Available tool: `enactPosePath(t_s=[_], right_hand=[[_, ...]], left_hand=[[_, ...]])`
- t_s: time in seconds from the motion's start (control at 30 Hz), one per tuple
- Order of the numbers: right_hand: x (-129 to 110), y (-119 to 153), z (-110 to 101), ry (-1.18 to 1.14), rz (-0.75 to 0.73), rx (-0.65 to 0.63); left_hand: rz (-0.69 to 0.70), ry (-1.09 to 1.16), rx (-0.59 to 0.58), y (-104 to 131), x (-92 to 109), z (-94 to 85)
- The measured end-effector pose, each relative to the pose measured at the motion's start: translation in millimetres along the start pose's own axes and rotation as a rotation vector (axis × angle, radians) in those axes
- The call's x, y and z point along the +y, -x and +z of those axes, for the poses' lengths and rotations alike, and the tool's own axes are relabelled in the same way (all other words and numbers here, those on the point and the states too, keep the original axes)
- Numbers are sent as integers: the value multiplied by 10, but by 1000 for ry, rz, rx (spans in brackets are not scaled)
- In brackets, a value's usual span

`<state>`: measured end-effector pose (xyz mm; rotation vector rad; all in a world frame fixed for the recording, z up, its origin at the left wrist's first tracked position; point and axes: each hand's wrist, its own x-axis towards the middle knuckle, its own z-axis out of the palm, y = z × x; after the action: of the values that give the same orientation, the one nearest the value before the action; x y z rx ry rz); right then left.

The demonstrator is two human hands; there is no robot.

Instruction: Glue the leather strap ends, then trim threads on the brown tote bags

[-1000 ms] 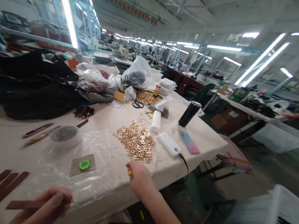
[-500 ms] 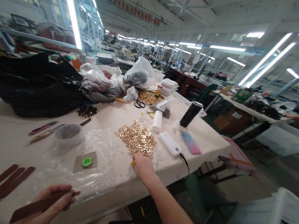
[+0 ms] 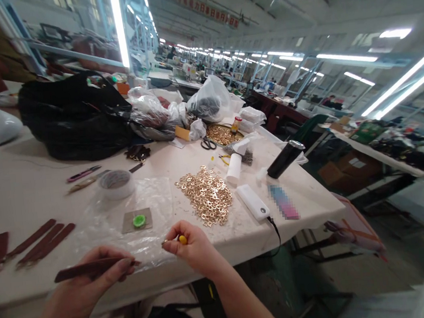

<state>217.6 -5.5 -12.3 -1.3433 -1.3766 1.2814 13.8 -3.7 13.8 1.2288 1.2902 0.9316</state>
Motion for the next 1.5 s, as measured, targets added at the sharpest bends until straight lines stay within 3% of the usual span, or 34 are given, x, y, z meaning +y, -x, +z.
enactPosePath(t_s=[0.17, 0.3, 0.37, 0.57, 0.7, 0.9, 0.97, 1.07, 1.2, 1.33, 1.5], right_hand=[[-170, -11, 305, -306, 56, -115], [-224, -60, 397, -380, 81, -191], [-225, -72, 405, -412, 116, -207], [-196, -61, 401, -521, 158, -235], [-187, -52, 442, -482, 128, -155], [-178, -50, 486, -408, 77, -167], [-166, -42, 494, -346, 34, -109], [-158, -20, 508, -160, -70, -35], [-201, 10, 535, -16, -127, -45], [-261, 18, 564, 123, -196, -8], [-252, 15, 563, 188, -223, -70]], left_hand=[[146, 84, 36, 40, 108, 7], [384, -77, -101, 8, 21, -93], [421, -135, -136, -18, -35, -129], [241, 39, -53, -46, -37, -86], [121, 126, 31, -37, 18, -42], [-119, 332, -133, -47, 13, -50], [-161, 403, -124, -45, 1, -44], [-103, 332, -38, -44, -45, -35], [36, 144, 32, -48, -131, -31], [58, 32, 88, -34, -139, -29], [150, -68, 103, -22, -88, -52]])
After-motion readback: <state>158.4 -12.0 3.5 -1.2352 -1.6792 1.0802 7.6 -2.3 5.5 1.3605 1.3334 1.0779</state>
